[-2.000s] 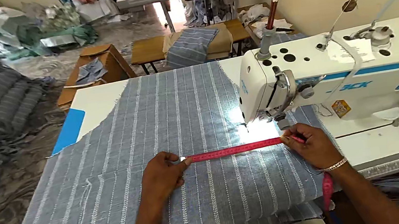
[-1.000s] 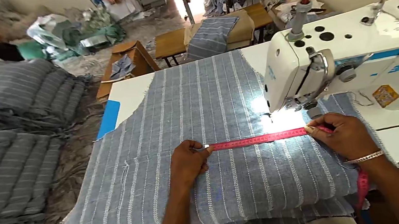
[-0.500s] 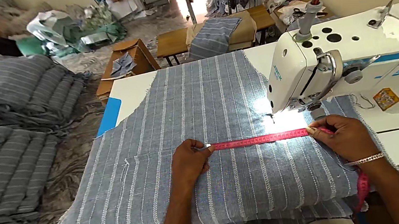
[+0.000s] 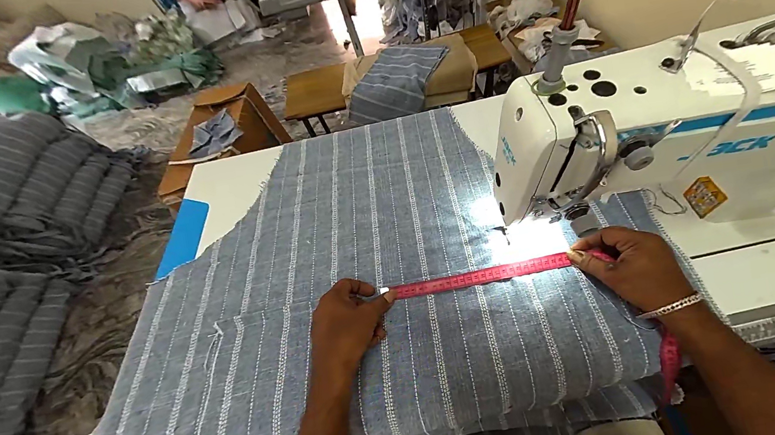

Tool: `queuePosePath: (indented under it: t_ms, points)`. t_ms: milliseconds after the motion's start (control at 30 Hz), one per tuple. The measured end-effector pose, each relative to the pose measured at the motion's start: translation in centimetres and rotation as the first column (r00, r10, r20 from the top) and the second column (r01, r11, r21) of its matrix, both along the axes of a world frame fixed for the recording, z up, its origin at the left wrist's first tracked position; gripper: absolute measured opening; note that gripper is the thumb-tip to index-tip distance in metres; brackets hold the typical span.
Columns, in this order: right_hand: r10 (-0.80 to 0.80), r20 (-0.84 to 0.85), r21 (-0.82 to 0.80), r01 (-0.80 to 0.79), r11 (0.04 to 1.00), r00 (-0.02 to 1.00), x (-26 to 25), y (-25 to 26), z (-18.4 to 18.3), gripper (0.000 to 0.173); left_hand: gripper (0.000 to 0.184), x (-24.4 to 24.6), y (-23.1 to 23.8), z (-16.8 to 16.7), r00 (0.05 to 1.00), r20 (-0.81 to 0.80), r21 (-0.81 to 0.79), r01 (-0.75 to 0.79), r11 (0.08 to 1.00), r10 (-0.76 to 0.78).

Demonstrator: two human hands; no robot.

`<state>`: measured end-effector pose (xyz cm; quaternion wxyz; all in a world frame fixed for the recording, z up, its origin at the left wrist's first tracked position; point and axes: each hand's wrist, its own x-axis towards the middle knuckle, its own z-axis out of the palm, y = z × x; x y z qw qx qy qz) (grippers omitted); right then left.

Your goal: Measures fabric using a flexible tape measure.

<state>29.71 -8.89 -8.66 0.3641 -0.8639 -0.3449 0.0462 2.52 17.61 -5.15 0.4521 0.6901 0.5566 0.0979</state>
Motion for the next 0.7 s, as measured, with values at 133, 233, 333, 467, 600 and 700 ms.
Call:
queuePosePath:
  t_ms: [133,233,333,467,600,700]
  points:
    - [0.003,-0.006,-0.002,-0.003,1.0,1.0,0.03,-0.02,0.01,0.007,0.032,-0.01,-0.04,-0.08,1.0,0.014,0.002,-0.007,1.0,0.007]
    - [0.012,-0.01,-0.011,-0.012,1.0,1.0,0.21,-0.03,-0.07,0.008,0.032,-0.02,-0.08,-0.08,1.0,0.014,0.008,-0.01,1.0,0.01]
    - [0.014,-0.016,-0.009,-0.014,1.0,1.0,0.2,0.03,-0.08,0.008,0.031,-0.05,-0.14,-0.08,1.0,0.02,0.009,-0.019,1.0,0.019]
    - [0.012,-0.017,-0.002,-0.012,1.0,1.0,0.17,0.05,-0.17,0.007,0.031,0.02,-0.1,-0.02,1.0,0.01,0.005,-0.021,1.0,0.021]
    - [0.004,-0.026,-0.021,-0.005,1.0,1.0,0.11,0.11,0.01,0.007,0.031,0.01,-0.17,0.12,1.0,0.013,0.002,-0.024,1.0,0.024]
    - [0.002,-0.018,-0.021,-0.002,1.0,1.0,0.1,0.16,-0.01,0.007,0.031,0.04,-0.16,0.05,0.999,0.017,0.004,-0.03,1.0,0.03]
